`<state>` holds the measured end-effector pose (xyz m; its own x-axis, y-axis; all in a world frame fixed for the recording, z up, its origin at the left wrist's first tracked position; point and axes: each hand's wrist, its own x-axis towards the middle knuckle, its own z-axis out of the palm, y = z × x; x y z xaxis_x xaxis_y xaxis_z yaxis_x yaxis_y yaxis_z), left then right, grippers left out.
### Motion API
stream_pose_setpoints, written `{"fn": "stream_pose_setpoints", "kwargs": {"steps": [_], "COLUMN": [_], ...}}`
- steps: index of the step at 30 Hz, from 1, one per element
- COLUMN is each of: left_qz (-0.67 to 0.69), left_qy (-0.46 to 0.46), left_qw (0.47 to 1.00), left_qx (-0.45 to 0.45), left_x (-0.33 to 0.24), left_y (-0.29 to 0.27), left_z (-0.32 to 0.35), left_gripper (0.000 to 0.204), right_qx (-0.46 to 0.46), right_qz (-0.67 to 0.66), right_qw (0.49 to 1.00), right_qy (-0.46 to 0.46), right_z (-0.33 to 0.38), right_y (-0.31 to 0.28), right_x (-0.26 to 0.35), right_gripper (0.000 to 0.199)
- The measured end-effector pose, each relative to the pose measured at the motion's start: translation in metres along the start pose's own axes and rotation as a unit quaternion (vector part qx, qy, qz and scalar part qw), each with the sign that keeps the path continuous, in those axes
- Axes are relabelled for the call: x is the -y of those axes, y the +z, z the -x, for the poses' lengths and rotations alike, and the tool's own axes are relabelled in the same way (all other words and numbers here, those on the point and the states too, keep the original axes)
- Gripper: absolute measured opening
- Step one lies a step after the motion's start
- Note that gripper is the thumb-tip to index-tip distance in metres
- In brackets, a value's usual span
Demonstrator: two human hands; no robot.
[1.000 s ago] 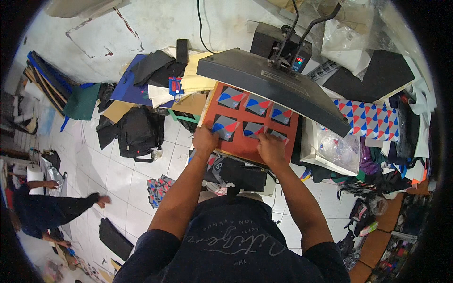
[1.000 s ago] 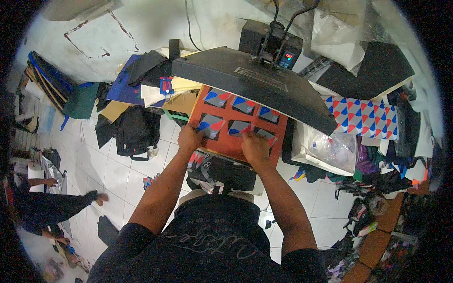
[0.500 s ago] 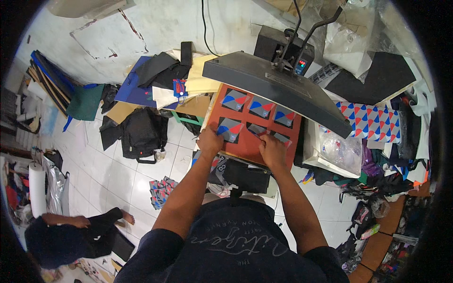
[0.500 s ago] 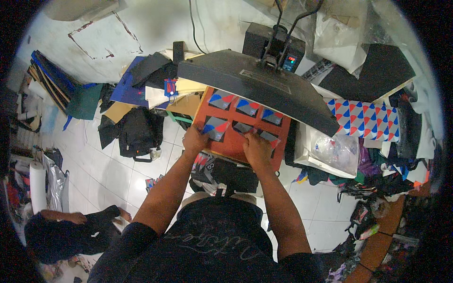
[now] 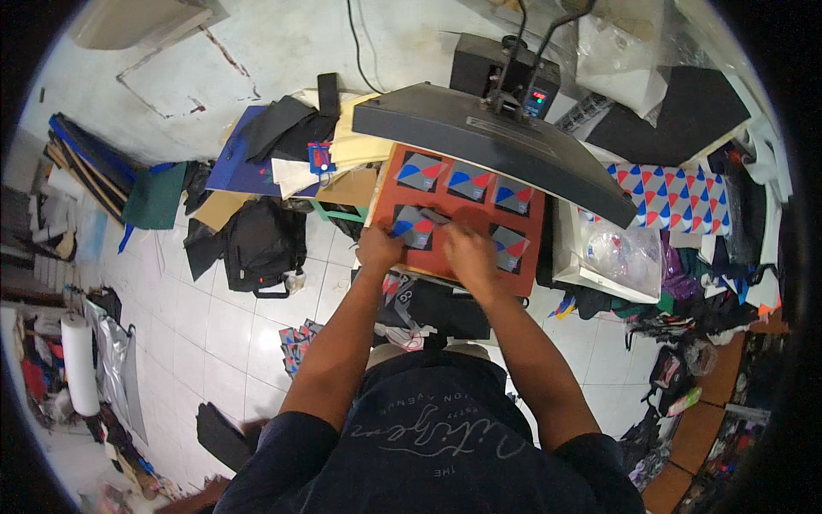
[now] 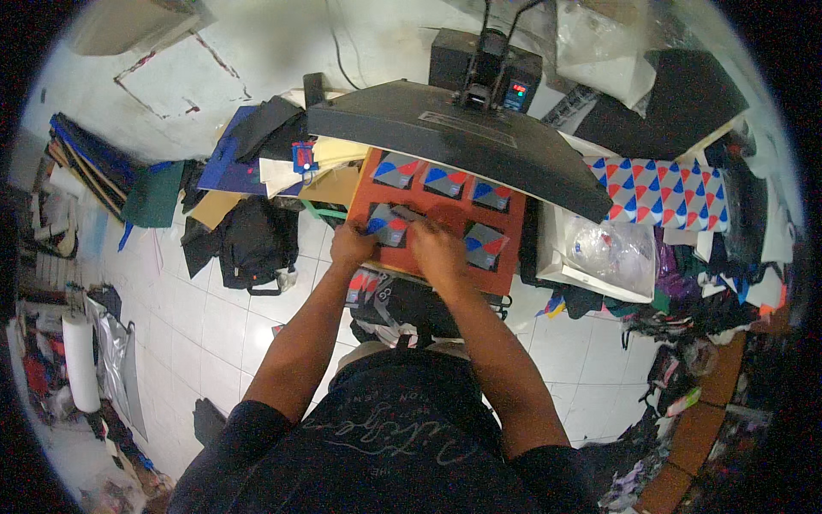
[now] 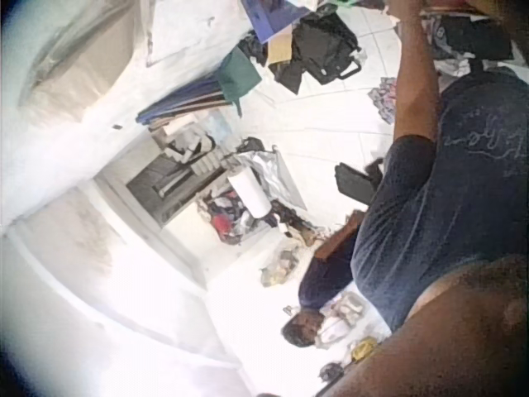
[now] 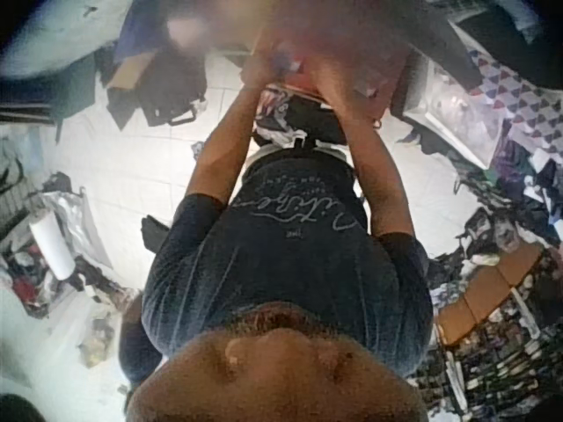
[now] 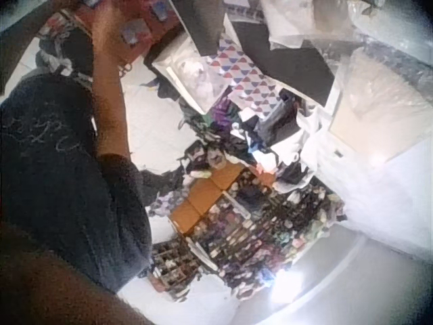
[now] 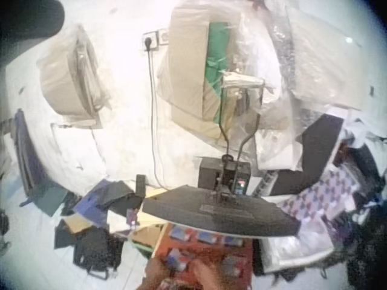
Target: The person places patterned transfer sheets onto a red heat press platen, closes the press, and then removes the sheets after pressing. They repeat this process with multiple sheets, handling them one at a time.
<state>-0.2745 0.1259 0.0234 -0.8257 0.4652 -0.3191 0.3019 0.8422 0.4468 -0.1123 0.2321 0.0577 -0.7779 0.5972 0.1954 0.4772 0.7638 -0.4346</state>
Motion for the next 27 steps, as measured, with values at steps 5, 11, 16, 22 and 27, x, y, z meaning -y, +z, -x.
{"fn": "stream_pose_setpoints", "kwargs": {"steps": [5,11,16,22,27], "left_qz": [0.194,0.084,-0.041,0.066,-0.017], "left_qy": [0.082,0.164,0.168,0.255,0.182], "left_qw": [0.974,0.975,0.979,0.963,0.982], "left_qx": [-0.088,-0.123,-0.107,-0.061,-0.056], "left_x": [0.023,0.008,-0.013,0.005,-0.001], "left_y": [0.002,0.024,0.042,0.052,0.053], "left_z": [-0.017,-0.033,-0.031,-0.062,-0.060], "left_gripper": [0.037,0.056,0.066,0.060,0.065], "right_qx": [0.024,-0.077,0.042,0.022,0.052], "right_qz": [-0.054,0.029,-0.048,0.011,0.007], "right_qw": [0.998,0.980,0.939,0.930,0.926], "right_qy": [-0.008,0.182,0.338,0.367,0.373], "right_z": [0.023,0.056,0.055,0.051,0.051], "right_y": [0.014,-0.011,-0.044,-0.023,-0.025], "right_x": [0.001,-0.108,-0.116,-0.109,-0.107], "right_gripper": [0.011,0.033,0.050,0.046,0.051]}}
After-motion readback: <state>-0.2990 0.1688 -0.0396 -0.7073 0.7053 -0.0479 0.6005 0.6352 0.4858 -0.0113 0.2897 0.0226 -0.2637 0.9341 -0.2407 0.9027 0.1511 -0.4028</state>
